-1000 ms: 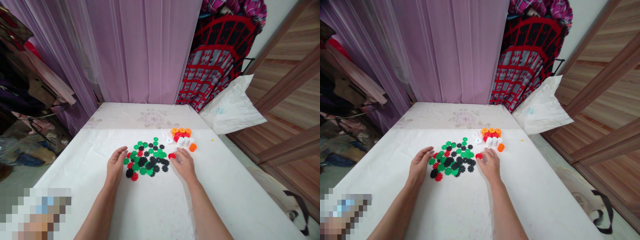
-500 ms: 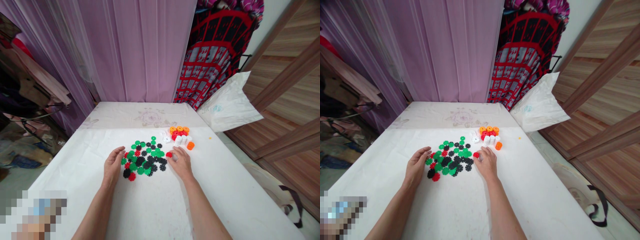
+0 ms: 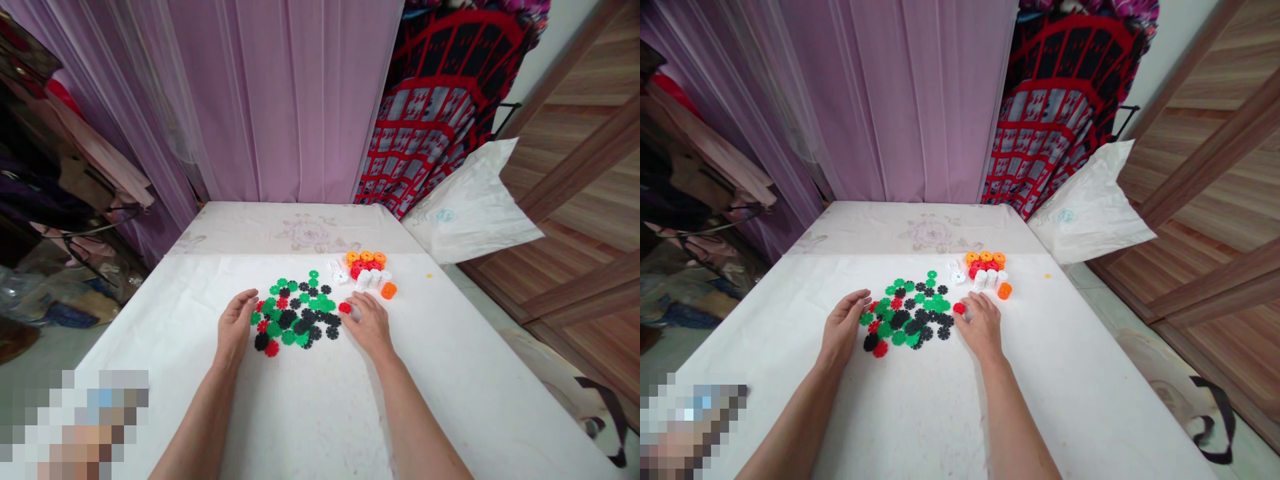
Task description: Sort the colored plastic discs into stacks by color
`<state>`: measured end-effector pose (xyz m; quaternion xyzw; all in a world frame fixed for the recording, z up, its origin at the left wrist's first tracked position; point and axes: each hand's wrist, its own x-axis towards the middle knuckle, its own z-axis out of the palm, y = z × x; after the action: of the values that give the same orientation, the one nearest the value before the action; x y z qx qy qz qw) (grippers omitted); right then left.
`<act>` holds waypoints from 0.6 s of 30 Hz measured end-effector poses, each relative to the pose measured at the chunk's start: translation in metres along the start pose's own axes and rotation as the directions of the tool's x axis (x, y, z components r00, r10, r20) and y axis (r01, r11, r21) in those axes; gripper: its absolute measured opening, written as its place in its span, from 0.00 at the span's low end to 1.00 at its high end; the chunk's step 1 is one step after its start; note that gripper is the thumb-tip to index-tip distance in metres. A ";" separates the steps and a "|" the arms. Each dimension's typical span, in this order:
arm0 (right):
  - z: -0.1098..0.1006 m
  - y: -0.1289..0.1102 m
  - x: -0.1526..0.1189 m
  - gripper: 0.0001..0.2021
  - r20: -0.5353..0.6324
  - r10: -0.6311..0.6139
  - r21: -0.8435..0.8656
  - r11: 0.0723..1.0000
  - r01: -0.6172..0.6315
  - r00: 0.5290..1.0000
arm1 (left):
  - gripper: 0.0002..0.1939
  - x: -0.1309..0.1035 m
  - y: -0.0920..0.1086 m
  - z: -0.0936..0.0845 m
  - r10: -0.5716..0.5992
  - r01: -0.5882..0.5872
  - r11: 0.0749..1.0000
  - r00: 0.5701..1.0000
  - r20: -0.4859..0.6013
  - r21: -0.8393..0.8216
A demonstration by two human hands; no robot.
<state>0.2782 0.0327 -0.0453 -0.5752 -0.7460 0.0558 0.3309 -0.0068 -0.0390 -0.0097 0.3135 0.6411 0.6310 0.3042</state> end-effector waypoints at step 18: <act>0.005 0.010 0.000 0.15 -0.042 -0.064 0.055 0.996 0.067 0.997 | 0.13 0.013 -0.019 -0.019 0.264 -0.353 0.505 0.932 0.249 0.788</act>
<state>0.2836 0.0375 -0.0532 -0.5420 -0.7558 0.0541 0.3636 -0.0302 -0.0403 -0.0285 0.5574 0.7779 0.2878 0.0363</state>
